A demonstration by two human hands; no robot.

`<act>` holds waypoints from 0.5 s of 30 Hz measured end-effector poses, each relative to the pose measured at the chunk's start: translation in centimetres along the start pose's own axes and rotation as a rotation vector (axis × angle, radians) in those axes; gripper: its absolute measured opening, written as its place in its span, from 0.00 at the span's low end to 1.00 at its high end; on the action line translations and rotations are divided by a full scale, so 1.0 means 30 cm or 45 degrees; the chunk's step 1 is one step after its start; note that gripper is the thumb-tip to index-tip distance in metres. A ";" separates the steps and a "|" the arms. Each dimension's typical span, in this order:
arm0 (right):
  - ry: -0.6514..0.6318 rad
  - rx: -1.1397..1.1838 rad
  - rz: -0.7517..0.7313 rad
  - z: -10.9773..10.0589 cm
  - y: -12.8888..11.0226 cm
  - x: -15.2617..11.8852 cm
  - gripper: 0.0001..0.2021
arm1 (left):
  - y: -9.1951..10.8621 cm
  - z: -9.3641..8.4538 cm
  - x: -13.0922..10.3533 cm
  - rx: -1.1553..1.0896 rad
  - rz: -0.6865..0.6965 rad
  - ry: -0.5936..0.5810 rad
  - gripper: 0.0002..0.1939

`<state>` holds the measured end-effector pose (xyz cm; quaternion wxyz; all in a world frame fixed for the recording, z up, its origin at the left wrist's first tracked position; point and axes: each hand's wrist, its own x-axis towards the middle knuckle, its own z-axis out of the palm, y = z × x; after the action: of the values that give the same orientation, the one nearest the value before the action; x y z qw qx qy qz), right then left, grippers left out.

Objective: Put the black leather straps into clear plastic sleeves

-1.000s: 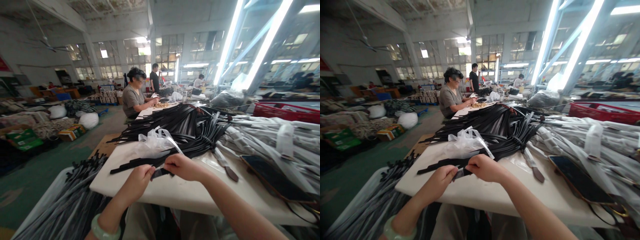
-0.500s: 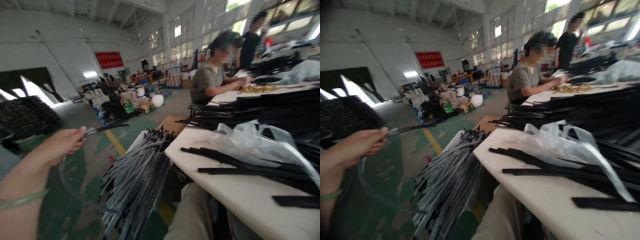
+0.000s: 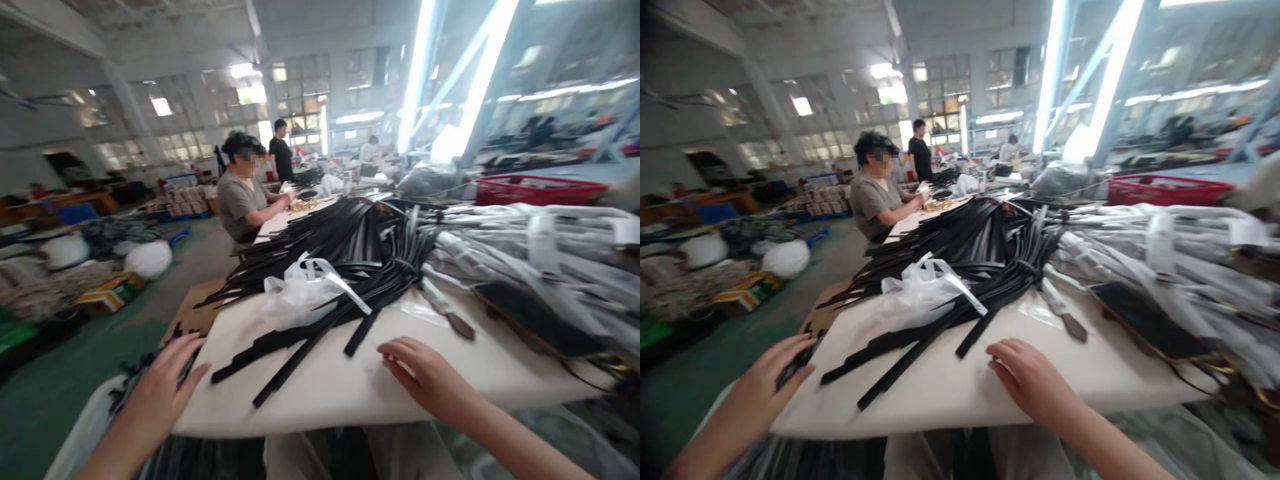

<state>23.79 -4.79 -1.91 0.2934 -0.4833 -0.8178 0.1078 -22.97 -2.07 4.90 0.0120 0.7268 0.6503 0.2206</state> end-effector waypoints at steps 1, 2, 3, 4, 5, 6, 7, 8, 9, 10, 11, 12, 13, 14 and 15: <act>-0.017 -0.032 -0.046 -0.014 -0.030 0.034 0.13 | 0.065 0.057 0.047 -0.011 0.168 -0.048 0.27; -0.028 -0.067 -0.092 -0.025 -0.058 0.070 0.14 | 0.130 0.107 0.092 -0.028 0.307 -0.091 0.25; -0.040 -0.102 -0.146 -0.032 -0.084 0.109 0.15 | 0.193 0.151 0.135 -0.056 0.407 -0.132 0.23; -0.059 -0.133 -0.200 -0.032 -0.107 0.151 0.17 | 0.250 0.187 0.176 -0.088 0.477 -0.160 0.23; -0.077 -0.157 -0.259 -0.024 -0.126 0.195 0.18 | 0.299 0.215 0.214 -0.116 0.519 -0.179 0.22; -0.095 -0.177 -0.318 -0.008 -0.141 0.242 0.19 | 0.338 0.236 0.248 -0.144 0.537 -0.184 0.20; -0.103 -0.195 -0.364 0.014 -0.150 0.290 0.21 | 0.367 0.249 0.278 -0.171 0.533 -0.181 0.17; -0.107 -0.213 -0.401 0.042 -0.154 0.339 0.25 | 0.386 0.255 0.301 -0.198 0.512 -0.170 0.14; -0.110 -0.231 -0.408 0.072 -0.153 0.386 0.30 | 0.397 0.256 0.317 -0.233 0.483 -0.154 0.12; -0.116 -0.242 -0.389 0.102 -0.147 0.432 0.34 | 0.399 0.253 0.325 -0.275 0.448 -0.127 0.12; -0.125 -0.245 -0.349 0.131 -0.137 0.474 0.36 | 0.393 0.246 0.327 -0.326 0.407 -0.084 0.13; -0.135 -0.237 -0.295 0.156 -0.124 0.511 0.36 | 0.380 0.235 0.322 -0.381 0.354 -0.024 0.13; -0.153 -0.219 -0.245 0.177 -0.108 0.542 0.34 | 0.359 0.221 0.311 -0.441 0.288 0.048 0.14; -0.168 -0.197 -0.203 0.195 -0.091 0.566 0.32 | 0.332 0.203 0.294 -0.509 0.213 0.126 0.15; -0.173 -0.175 -0.170 0.209 -0.074 0.584 0.32 | 0.300 0.181 0.274 -0.581 0.129 0.206 0.17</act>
<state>12.19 9.69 0.66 0.2100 -0.4383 -0.8716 0.0643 -12.21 5.83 5.25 0.1126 0.7169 0.5451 0.4198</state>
